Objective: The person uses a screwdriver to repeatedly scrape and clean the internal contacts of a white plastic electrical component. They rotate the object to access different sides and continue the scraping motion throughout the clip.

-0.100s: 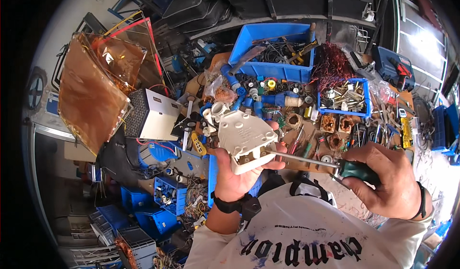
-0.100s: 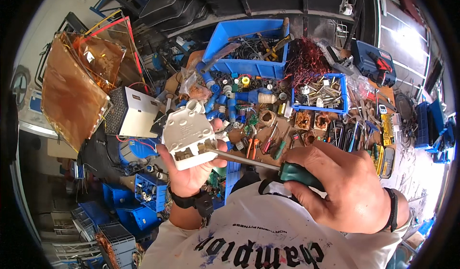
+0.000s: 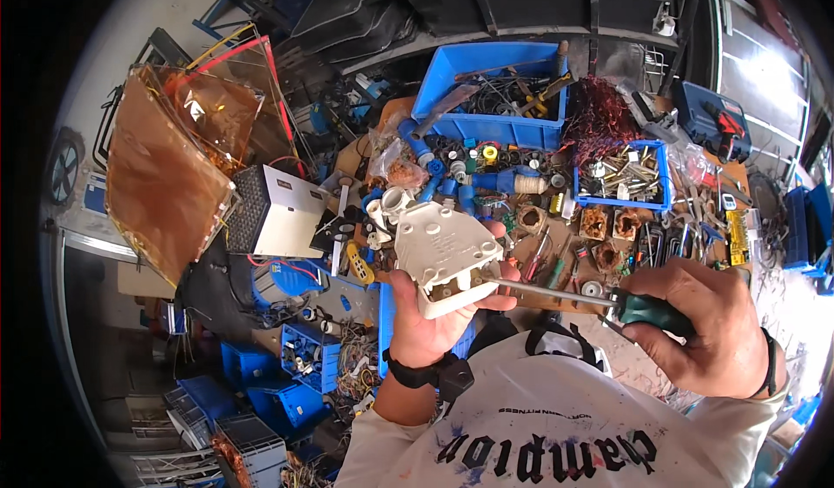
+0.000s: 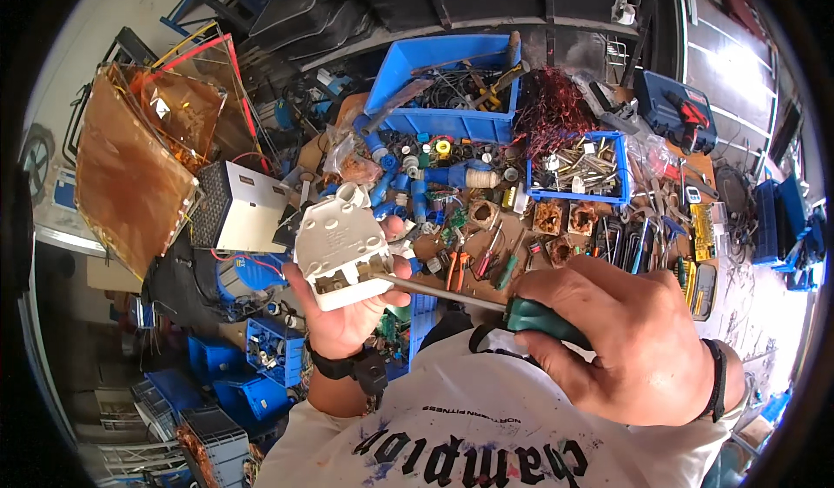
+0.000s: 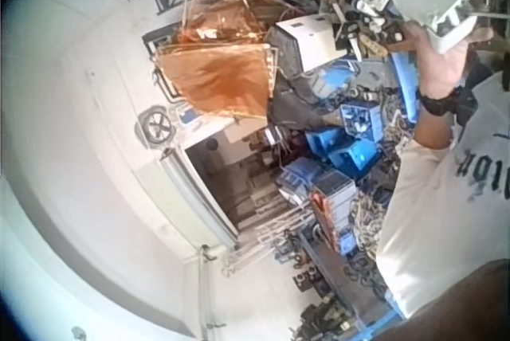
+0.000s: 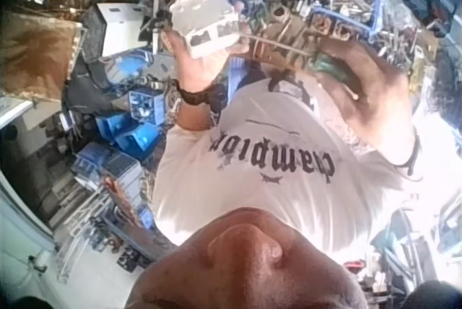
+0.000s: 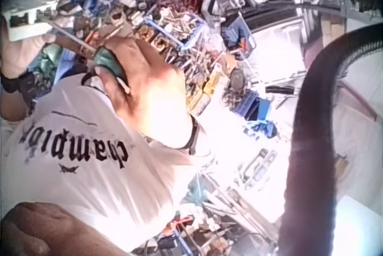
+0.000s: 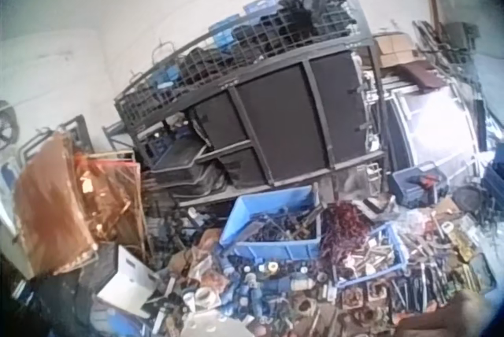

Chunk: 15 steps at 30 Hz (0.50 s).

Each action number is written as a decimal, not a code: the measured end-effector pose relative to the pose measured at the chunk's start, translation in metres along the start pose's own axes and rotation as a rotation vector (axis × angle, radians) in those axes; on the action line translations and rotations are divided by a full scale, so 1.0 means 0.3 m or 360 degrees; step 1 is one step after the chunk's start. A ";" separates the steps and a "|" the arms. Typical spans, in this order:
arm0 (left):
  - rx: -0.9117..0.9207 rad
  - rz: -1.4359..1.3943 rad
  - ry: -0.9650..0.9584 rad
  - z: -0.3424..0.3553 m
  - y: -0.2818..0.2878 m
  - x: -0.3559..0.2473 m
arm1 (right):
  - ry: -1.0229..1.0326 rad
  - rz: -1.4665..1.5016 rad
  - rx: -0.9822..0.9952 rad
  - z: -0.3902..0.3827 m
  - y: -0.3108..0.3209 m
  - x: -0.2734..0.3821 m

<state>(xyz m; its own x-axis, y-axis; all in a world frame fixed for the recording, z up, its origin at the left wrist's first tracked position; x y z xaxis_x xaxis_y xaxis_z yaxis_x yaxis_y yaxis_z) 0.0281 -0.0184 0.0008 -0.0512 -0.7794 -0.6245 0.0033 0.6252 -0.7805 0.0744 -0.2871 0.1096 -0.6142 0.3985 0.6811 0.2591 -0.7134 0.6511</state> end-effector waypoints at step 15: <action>-0.0019 -0.0246 -0.0002 0.025 -0.039 0.057 | -0.0033 -0.0301 0.0209 -0.005 0.034 0.064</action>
<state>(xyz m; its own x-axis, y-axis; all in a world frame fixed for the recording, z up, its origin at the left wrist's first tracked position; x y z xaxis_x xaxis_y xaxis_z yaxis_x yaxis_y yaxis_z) 0.0346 -0.0394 -0.0009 -0.0488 -0.8663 -0.4972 -0.0164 0.4984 -0.8668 0.0642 -0.2877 0.1287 -0.6460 0.5308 0.5486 0.2365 -0.5441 0.8050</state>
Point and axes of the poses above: each hand's wrist, its own z-axis towards the middle knuckle, its own y-axis out of the back of the hand, x = y × z, the point moved 2 cm from there along z, towards the middle knuckle, and after that the axes turned 8 degrees about -x, right-handed, at the moved point
